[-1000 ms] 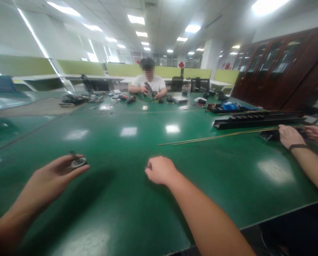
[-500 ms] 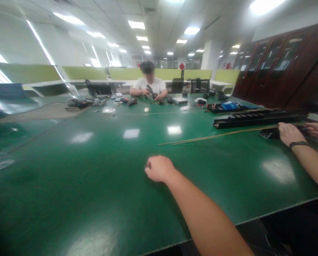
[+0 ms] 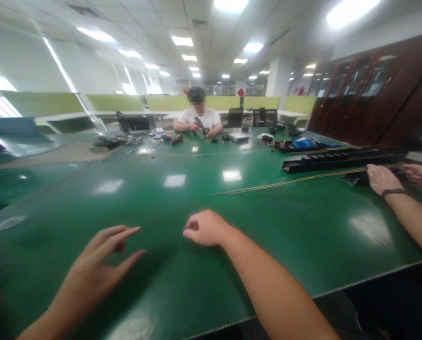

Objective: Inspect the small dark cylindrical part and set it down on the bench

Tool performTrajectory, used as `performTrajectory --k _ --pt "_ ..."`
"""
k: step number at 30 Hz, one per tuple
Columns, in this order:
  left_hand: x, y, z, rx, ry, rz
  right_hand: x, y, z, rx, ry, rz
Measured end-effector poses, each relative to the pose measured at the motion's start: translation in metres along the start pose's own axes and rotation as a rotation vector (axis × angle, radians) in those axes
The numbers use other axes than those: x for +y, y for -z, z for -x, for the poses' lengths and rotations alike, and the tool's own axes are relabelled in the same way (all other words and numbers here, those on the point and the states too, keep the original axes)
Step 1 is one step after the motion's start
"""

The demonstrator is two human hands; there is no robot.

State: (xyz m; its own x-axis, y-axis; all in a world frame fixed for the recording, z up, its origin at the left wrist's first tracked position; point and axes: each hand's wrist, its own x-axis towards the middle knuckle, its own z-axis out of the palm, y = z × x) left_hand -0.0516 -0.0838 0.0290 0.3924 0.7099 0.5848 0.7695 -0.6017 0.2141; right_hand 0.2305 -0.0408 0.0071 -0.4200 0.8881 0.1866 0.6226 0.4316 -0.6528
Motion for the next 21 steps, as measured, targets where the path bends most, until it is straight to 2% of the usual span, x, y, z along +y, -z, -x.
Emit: performTrajectory --k 4,8,16,18,21 --pt "0.026 -0.04 -0.031 -0.234 -0.258 0.125 0.004 -0.001 -0.001 -0.031 0.055 -0.116" --pt "0.038 -0.052 -0.042 -0.229 -0.383 0.107 0.005 -0.005 -0.002 -0.09 0.086 -0.243" --pt "0.047 -0.046 -0.038 -0.234 -0.358 0.043 0.001 -0.013 -0.002 -0.188 0.101 -0.302" --pt "0.037 -0.039 -0.033 -0.2 -0.3 0.039 0.001 -0.011 -0.002 -0.202 0.074 -0.334" --pt "0.009 -0.015 -0.018 -0.057 -0.077 0.001 0.002 -0.007 -0.002 -0.193 0.041 -0.33"
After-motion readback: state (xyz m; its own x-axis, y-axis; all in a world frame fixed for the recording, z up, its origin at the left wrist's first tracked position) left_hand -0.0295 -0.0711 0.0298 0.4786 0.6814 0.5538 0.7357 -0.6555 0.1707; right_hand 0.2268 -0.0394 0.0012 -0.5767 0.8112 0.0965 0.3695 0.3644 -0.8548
